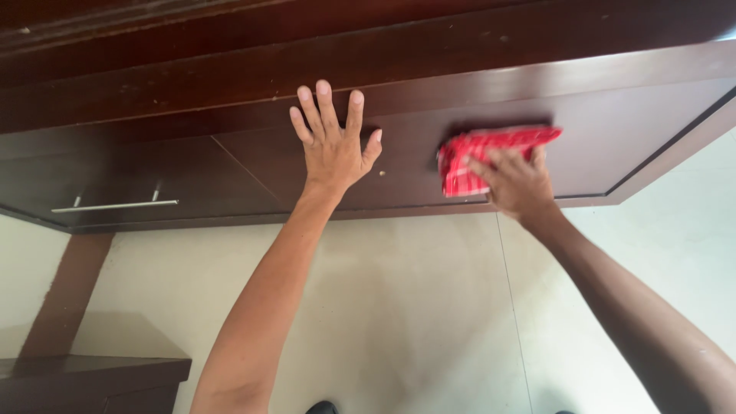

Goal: The person cleans a wooden cabinet and a bedside table using a red and white checkered cloth. They wipe the top and front surfaces of the cabinet, then move to the bedside table, wiping the surface and the sides while handling a water pitcher and a tissue box.

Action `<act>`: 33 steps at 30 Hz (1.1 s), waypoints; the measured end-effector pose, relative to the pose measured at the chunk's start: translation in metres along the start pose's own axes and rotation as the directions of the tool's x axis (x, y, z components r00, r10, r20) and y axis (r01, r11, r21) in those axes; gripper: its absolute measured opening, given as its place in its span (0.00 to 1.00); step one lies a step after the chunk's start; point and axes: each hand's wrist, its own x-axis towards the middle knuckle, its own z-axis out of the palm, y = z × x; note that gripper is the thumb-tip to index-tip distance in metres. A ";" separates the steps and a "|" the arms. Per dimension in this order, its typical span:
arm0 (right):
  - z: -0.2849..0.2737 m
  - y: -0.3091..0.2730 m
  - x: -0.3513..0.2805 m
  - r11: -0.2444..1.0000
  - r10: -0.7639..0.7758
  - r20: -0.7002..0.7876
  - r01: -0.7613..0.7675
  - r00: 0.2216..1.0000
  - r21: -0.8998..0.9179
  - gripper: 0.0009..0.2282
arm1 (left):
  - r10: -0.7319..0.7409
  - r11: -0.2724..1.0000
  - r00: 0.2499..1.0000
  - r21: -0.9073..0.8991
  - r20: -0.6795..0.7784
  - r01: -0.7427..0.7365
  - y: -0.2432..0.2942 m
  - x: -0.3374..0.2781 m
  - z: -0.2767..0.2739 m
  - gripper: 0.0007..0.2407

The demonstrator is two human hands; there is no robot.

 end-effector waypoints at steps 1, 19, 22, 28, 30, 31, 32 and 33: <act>0.010 0.005 -0.009 1.000 0.002 -0.009 -0.002 1.000 0.001 0.34 | 0.005 1.000 1.000 0.006 -0.004 -0.005 0.003 0.002 -0.001 0.39; 0.020 0.071 -0.087 0.991 -0.065 -0.021 0.062 0.998 -0.115 0.32 | 0.022 1.000 0.996 0.003 0.086 -0.022 0.054 0.027 -0.010 0.36; 0.031 0.072 -0.114 0.950 -0.057 0.003 0.055 0.998 -0.308 0.30 | 0.020 1.000 0.995 0.003 0.096 -0.021 0.053 0.027 -0.008 0.37; 0.052 0.114 -0.123 0.955 0.051 0.026 -0.041 0.998 -0.295 0.29 | 0.040 0.998 0.992 0.035 0.119 -0.045 0.048 0.026 -0.001 0.35; 0.050 0.131 -0.116 0.962 0.205 -0.090 -0.218 0.975 -0.167 0.21 | 0.035 0.999 0.993 -0.001 0.109 -0.035 0.051 0.025 0.002 0.37; 0.038 0.139 -0.107 0.962 0.205 -0.082 -0.216 0.975 -0.166 0.21 | 0.033 0.999 0.993 -0.006 0.116 -0.033 0.052 0.024 0.002 0.37; 0.025 0.147 -0.099 0.970 0.229 -0.206 -0.240 0.951 -0.028 0.26 | 0.035 0.999 0.995 -0.005 0.096 -0.035 0.053 0.025 0.002 0.36; 0.012 0.155 -0.089 0.963 0.268 -0.321 -0.244 0.908 0.112 0.32 | 0.038 0.999 0.996 -0.004 0.075 -0.038 0.054 0.027 0.002 0.36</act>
